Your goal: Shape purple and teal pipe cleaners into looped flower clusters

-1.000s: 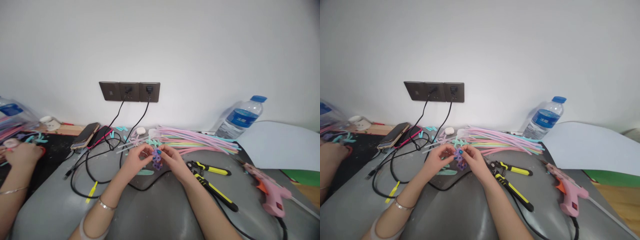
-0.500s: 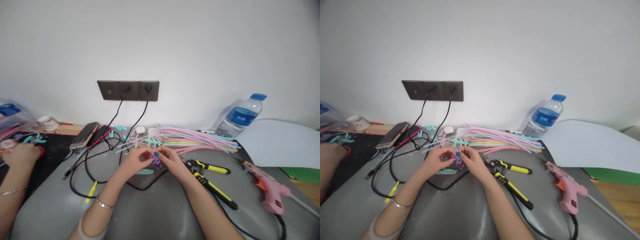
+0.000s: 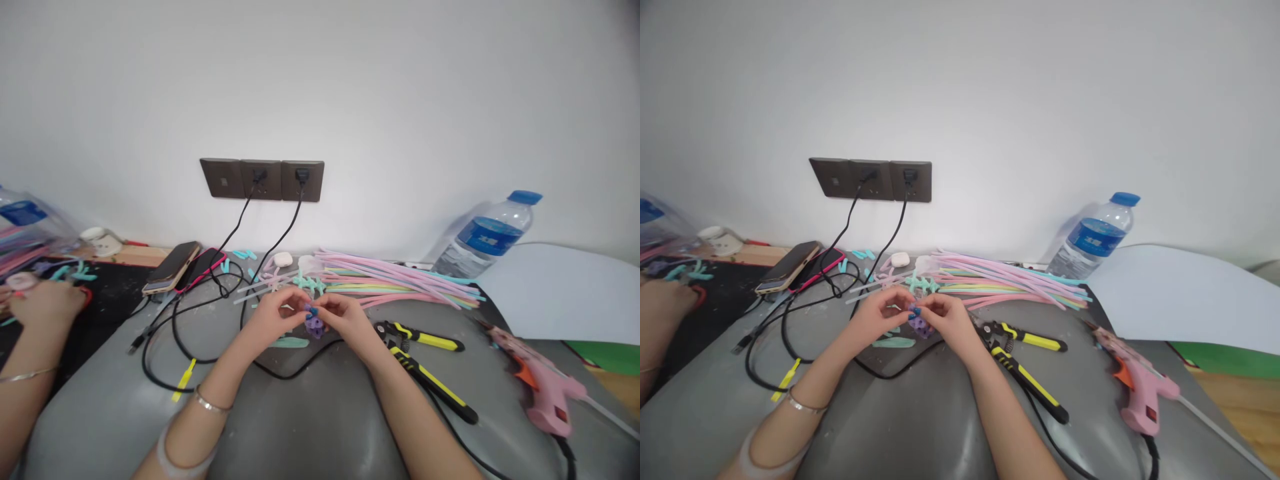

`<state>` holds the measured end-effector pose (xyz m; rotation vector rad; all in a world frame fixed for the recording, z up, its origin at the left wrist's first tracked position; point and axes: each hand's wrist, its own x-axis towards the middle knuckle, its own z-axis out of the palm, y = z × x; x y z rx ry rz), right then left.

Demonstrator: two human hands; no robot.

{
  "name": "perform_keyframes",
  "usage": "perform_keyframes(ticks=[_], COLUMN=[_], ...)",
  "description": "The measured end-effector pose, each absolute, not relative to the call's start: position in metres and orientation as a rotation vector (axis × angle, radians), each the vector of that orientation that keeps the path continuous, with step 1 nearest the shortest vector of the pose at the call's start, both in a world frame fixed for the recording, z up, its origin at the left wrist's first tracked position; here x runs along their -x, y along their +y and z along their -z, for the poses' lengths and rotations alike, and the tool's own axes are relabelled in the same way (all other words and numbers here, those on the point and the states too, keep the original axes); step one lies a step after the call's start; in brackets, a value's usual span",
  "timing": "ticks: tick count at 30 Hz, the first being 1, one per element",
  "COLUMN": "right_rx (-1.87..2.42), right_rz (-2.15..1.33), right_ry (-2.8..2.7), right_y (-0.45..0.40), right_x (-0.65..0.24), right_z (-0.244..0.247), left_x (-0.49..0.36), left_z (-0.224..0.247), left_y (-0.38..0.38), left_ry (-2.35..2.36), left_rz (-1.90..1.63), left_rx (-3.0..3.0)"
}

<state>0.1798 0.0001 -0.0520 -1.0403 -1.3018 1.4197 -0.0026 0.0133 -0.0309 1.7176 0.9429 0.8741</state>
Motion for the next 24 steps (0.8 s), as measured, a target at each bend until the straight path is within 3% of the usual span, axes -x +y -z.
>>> perform_keyframes(ticks=[14, 24], right_rx=[0.986, 0.932], right_rz=[-1.404, -1.58], right_ry=[-1.224, -1.076], right_y=[-0.0018, -0.0023], right_x=[-0.174, -0.1793], right_z=[0.0489, 0.0505], left_x=[-0.0006, -0.0021], left_z=[0.0259, 0.0316], left_y=[0.0124, 0.0142], left_ry=[1.004, 1.055], left_rz=[-0.959, -1.059], left_rx=[-1.663, -1.53])
